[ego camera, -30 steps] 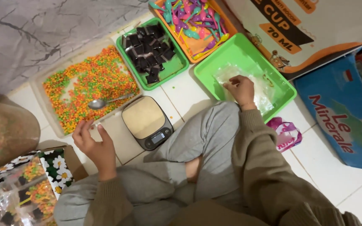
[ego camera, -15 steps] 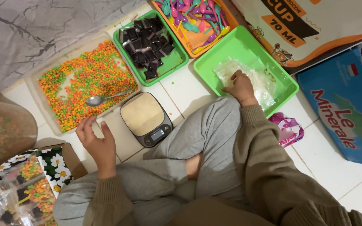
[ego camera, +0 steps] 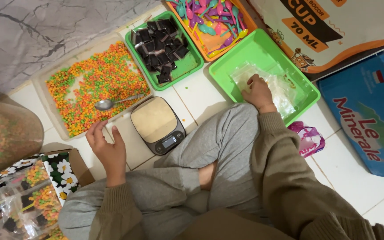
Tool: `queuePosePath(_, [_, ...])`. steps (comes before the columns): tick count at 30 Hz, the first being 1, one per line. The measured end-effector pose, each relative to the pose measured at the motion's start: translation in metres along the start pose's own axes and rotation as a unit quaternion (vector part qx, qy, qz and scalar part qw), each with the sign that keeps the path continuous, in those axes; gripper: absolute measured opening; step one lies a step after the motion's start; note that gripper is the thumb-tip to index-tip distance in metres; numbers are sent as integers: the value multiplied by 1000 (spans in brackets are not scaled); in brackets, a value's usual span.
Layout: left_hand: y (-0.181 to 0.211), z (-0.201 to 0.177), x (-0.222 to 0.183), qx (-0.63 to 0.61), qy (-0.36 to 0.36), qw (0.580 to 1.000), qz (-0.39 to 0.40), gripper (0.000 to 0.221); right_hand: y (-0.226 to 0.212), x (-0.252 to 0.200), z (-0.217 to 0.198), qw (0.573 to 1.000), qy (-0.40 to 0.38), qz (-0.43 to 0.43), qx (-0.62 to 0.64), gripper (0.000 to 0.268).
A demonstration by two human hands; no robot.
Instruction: Manually scooping colorful food items into small plastic bags and weighing them on a digital scale.
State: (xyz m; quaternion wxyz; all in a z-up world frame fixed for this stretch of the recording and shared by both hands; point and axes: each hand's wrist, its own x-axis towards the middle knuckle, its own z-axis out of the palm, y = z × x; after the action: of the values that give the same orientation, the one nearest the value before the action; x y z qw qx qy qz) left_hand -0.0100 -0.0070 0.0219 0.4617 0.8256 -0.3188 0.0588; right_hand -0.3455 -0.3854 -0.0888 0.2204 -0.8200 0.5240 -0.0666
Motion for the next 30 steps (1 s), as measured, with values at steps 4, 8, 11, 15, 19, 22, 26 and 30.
queuePosePath(4, [-4, 1, 0, 1, -4, 1000, 2, 24, -6, -5, -7, 1000, 17, 1, 12, 39])
queuePosePath(8, [-3, 1, 0, 5, -11, 1000, -13, 24, -12, -11, -15, 999, 42, 10, 24, 45])
queuePosePath(11, [-4, 1, 0, 2, -19, 999, -29, 24, -16, -14, -18, 998, 55, 21, 29, 49])
queuePosePath(15, [-3, 2, 1, -3, -25, 999, -43, 25, -7, -12, -15, 997, 69, 34, 33, 56])
queuePosePath(19, [-3, 1, 2, -2, -30, 999, -44, 25, -2, -14, -14, 995, 79, 33, 49, 54])
queuePosePath(22, [-2, 1, 3, -10, -41, 997, -71, 24, 4, -12, -10, 993, 94, 32, 61, 51])
queuePosePath(26, [2, 0, 4, -11, -49, 995, -83, 23, 14, -8, -4, 990, 133, 43, 24, 24])
queuePosePath(30, [11, -2, 6, -12, -51, 995, -81, 23, -26, -23, -32, 969, 247, 9, -11, 18])
